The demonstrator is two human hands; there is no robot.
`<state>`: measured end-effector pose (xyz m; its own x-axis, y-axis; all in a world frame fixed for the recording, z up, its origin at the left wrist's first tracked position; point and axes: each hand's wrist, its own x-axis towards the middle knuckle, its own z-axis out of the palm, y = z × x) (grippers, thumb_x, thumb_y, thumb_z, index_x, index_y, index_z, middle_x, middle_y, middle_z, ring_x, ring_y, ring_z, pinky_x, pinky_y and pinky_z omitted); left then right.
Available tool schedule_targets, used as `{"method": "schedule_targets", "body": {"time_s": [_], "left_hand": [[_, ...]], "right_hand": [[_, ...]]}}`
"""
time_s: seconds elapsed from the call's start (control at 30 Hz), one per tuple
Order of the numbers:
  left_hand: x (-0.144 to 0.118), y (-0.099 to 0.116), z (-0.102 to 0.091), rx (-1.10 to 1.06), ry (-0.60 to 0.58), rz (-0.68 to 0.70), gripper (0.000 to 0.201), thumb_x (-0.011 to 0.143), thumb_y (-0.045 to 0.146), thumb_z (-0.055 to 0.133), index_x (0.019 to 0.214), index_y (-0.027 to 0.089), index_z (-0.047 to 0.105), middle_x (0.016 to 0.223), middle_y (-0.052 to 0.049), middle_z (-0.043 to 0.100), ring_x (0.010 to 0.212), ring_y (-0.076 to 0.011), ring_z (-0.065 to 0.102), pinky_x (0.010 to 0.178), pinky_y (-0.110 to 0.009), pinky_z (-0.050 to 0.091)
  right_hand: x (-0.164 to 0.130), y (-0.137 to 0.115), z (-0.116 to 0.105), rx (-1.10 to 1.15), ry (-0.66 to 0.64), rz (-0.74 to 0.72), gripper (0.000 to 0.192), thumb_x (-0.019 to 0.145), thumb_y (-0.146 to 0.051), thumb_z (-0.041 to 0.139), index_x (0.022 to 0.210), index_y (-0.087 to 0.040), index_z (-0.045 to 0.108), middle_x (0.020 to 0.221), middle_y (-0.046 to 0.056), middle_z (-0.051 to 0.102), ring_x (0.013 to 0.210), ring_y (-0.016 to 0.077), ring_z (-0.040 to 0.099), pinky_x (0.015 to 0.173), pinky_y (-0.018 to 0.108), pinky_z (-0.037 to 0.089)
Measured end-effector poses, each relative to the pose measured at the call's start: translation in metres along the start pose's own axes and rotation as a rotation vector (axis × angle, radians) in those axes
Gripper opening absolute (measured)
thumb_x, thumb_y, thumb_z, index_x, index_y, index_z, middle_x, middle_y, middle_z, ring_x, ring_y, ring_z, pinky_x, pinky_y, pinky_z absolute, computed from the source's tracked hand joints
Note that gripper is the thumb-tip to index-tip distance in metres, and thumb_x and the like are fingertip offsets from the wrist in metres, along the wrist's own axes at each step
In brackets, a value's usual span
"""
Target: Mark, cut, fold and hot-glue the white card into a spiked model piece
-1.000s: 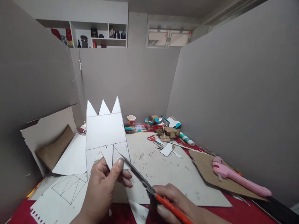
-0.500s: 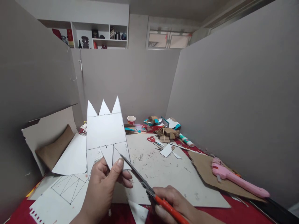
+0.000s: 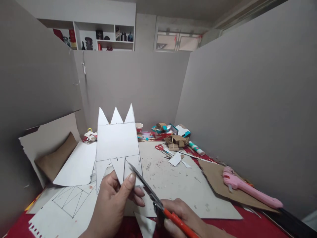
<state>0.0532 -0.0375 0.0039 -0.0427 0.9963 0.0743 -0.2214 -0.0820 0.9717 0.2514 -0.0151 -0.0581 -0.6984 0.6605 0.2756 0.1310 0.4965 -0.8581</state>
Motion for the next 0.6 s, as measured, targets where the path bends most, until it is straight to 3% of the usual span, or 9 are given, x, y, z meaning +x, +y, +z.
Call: {"method": "schedule_targets", "body": {"time_s": [0.47, 0.6], "left_hand": [[0.001, -0.001, 0.0, 0.003, 0.017, -0.011, 0.036, 0.073, 0.049, 0.075, 0.073, 0.016, 0.061, 0.06, -0.005, 0.071, 0.05, -0.016, 0.065, 0.052, -0.025, 0.053], [0.003, -0.004, -0.002, 0.021, 0.068, 0.048, 0.036, 0.075, 0.05, 0.073, 0.068, 0.018, 0.058, 0.057, -0.002, 0.068, 0.054, -0.0175, 0.068, 0.056, -0.025, 0.053]], "right_hand": [[-0.001, 0.012, 0.005, 0.018, 0.037, -0.059, 0.044, 0.094, -0.057, 0.04, 0.071, -0.02, 0.035, 0.056, -0.006, 0.028, 0.049, 0.0071, 0.023, 0.044, 0.021, 0.023], [-0.002, 0.011, 0.004, 0.026, 0.021, -0.039, 0.045, 0.093, -0.058, 0.041, 0.07, -0.02, 0.034, 0.056, -0.006, 0.027, 0.049, 0.007, 0.023, 0.044, 0.021, 0.022]]}}
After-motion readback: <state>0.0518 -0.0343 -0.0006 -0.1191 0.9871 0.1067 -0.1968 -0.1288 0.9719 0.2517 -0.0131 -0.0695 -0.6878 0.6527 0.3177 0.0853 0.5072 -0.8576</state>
